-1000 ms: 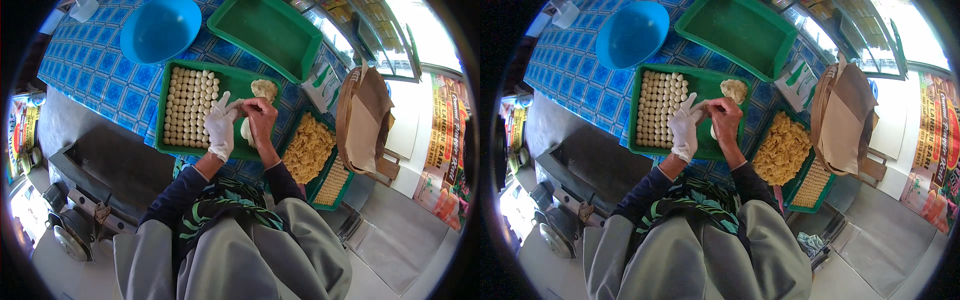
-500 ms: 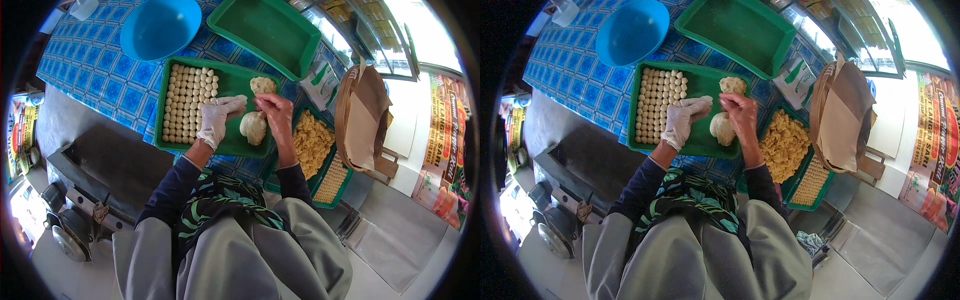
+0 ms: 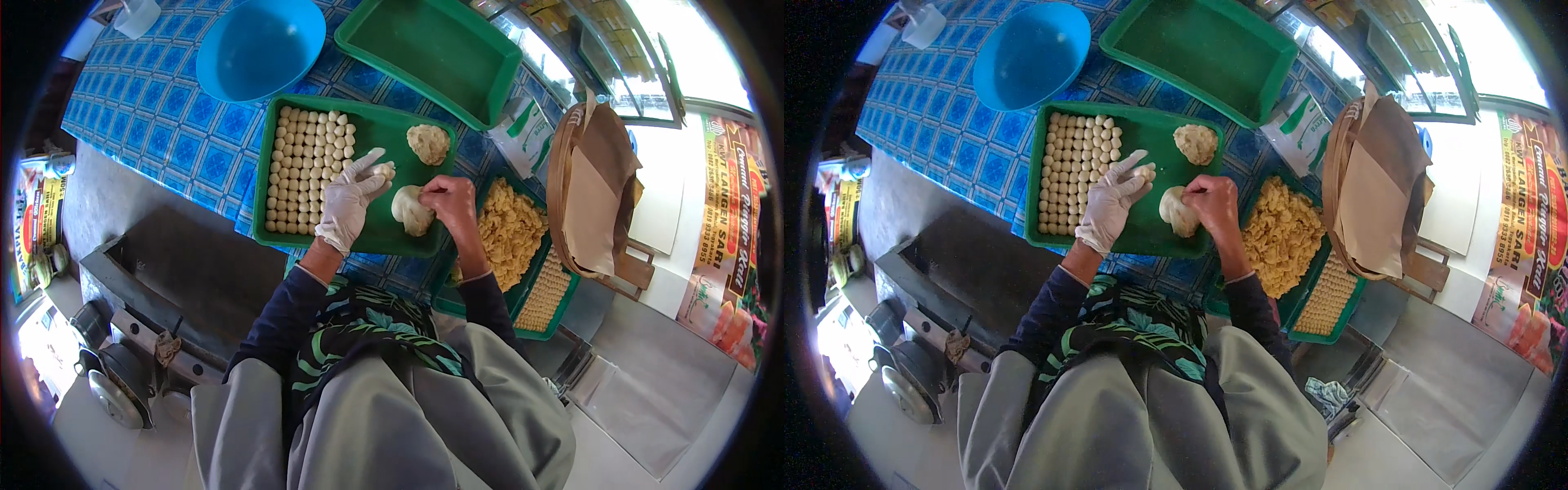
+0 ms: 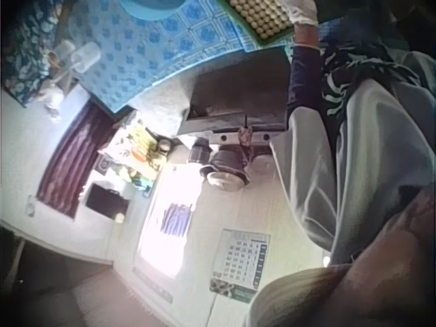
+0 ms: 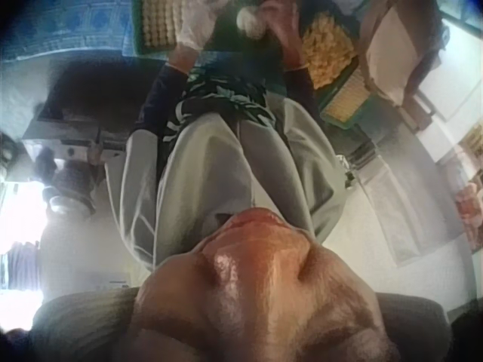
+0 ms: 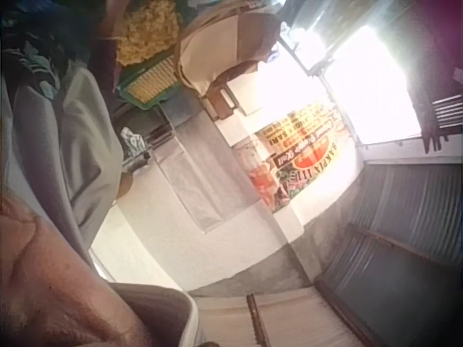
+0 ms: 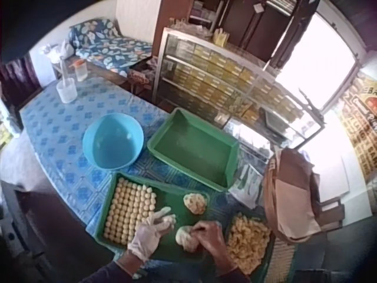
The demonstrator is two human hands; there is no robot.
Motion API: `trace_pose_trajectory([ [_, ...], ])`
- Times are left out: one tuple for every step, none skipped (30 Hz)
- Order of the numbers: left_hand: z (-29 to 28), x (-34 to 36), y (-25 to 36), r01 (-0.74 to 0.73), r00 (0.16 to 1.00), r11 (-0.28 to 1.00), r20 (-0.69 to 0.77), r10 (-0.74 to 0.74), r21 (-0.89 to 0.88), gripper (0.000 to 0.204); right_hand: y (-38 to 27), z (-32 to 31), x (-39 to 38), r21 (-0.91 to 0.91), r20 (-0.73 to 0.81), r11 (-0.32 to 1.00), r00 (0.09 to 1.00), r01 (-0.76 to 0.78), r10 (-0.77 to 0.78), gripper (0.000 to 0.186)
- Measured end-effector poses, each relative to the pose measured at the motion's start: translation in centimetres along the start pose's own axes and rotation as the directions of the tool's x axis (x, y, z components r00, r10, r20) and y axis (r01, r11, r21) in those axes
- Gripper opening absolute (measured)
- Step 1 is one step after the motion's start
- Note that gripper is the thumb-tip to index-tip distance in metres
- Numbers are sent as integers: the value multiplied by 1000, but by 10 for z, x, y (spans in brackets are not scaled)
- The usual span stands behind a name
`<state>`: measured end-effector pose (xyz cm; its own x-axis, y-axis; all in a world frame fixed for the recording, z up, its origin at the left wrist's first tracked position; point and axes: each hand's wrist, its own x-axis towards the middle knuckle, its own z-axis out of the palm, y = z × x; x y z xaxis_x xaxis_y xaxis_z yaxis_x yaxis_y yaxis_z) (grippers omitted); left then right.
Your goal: The person prepares bakpia by flattening small portions of dough, placing a filling inside, and folding the dough over to seal the filling before setting them into a tray.
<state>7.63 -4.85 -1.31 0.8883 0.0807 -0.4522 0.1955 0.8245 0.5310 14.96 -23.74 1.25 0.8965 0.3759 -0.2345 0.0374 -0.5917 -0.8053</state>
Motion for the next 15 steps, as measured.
trace_pose_trajectory([
  [-1,1,0,8,1000,1000,-10,-8,-17,31,-7,-9,1,261,94,950,984,-172,152,9],
  [-2,2,0,14,1000,999,-22,-15,-33,31,-10,-17,3,482,225,805,937,-346,268,9],
  [-4,3,1,20,999,999,-34,-22,-51,32,-10,-23,5,692,295,592,910,-414,291,10],
  [-4,3,1,7,999,998,-34,-9,-59,32,-18,-26,6,657,253,659,931,-365,263,12],
  [-6,3,2,-8,999,998,-40,6,-66,32,-31,-27,8,617,219,721,948,-317,230,14],
  [-8,2,4,-25,999,997,-48,22,-73,32,-39,-23,11,571,188,777,963,-267,192,16],
  [-9,2,6,-8,999,997,-41,5,-73,32,-36,-14,17,503,147,833,973,-230,180,15],
  [-13,1,9,1,999,997,-43,-4,-71,31,-25,-3,25,347,78,932,993,-108,86,16],
  [-13,0,11,11,999,998,-45,-14,-69,31,-7,9,34,171,27,985,999,15,-20,18],
  [-11,-2,14,12,999,998,-42,-15,-60,30,8,20,41,-11,1,991,991,136,-136,19],
  [-10,-4,17,10,999,999,-42,-12,-49,29,21,31,47,-192,-21,958,975,212,-220,19],
  [-7,-6,18,15,999,999,-38,-16,-38,28,35,40,51,-371,-33,889,953,268,-301,19],
  [-7,-8,20,8,998,1000,-65,-10,-19,27,32,48,53,-535,-19,783,922,317,-386,19],
  [-10,-10,21,4,998,1000,-68,-5,-10,27,28,56,53,-600,4,734,919,318,-395,18],
  [-14,-12,22,2,998,1000,-70,-2,-1,27,25,64,50,-661,24,680,915,317,-403,17],
])
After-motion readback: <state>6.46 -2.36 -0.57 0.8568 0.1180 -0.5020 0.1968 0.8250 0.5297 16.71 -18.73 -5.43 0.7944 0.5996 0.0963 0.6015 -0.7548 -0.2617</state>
